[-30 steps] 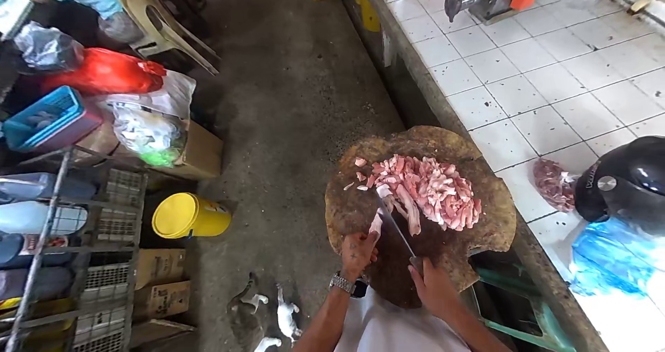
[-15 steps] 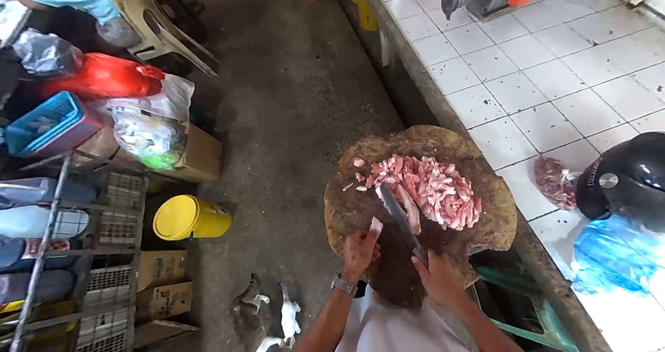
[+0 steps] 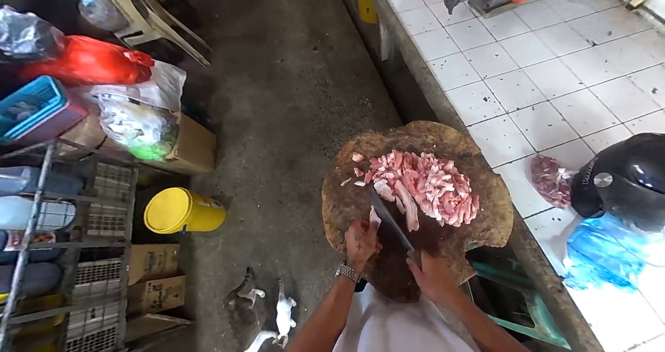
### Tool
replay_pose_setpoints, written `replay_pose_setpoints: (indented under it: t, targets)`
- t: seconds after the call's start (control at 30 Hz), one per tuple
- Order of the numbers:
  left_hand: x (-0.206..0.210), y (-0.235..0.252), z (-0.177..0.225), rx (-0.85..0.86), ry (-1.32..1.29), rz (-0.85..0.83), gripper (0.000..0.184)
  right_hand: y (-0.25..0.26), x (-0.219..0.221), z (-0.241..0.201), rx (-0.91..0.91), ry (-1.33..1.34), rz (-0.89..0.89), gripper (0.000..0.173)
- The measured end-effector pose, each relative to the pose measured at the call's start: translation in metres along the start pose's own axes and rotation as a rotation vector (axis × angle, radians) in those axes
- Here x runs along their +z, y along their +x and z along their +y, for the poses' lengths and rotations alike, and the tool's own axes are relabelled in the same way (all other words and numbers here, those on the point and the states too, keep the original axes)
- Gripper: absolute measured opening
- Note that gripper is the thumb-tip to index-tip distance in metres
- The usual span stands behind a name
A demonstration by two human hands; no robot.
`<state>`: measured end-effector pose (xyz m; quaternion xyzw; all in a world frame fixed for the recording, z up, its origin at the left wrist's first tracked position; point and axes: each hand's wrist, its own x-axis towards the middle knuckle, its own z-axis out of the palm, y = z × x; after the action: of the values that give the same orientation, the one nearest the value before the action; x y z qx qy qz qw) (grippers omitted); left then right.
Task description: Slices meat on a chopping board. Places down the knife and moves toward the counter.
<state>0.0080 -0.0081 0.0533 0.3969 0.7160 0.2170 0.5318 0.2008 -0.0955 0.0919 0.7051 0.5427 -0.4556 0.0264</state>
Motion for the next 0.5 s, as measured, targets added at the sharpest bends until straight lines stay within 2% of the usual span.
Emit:
replay_pose_setpoints:
  t: [0.03,0.13,0.27,0.33,0.37,0.4,0.47,0.5]
  targets:
    - [-0.002,0.001,-0.001,-0.001,0.006,-0.004,0.032,0.005,-0.007,-0.002,0.041,0.072,-0.009,0.056]
    - [-0.006,-0.004,-0.007,0.014,-0.026,-0.004,0.032,0.0,-0.017,-0.014,-0.007,0.222,0.152,0.054]
    - [-0.01,-0.02,-0.002,0.04,-0.054,0.01,0.03,-0.022,-0.001,-0.024,-0.33,0.215,0.598,0.053]
    - [-0.011,-0.025,-0.004,0.053,0.004,0.025,0.033,-0.028,0.018,-0.014,-0.481,0.172,0.719,0.05]
    - [-0.012,-0.024,-0.007,0.076,0.038,0.035,0.033,-0.027,0.026,-0.005,-0.483,0.099,0.679,0.05]
    - [-0.012,-0.024,-0.009,0.096,0.072,0.039,0.033,-0.026,0.03,0.005,-0.404,-0.003,0.541,0.052]
    - [-0.012,-0.023,-0.012,0.113,0.115,0.03,0.031,-0.014,0.016,0.009,-0.094,-0.088,0.073,0.059]
    - [-0.013,-0.021,-0.011,0.111,0.095,0.024,0.028,-0.006,0.009,0.008,-0.017,-0.048,-0.007,0.06]
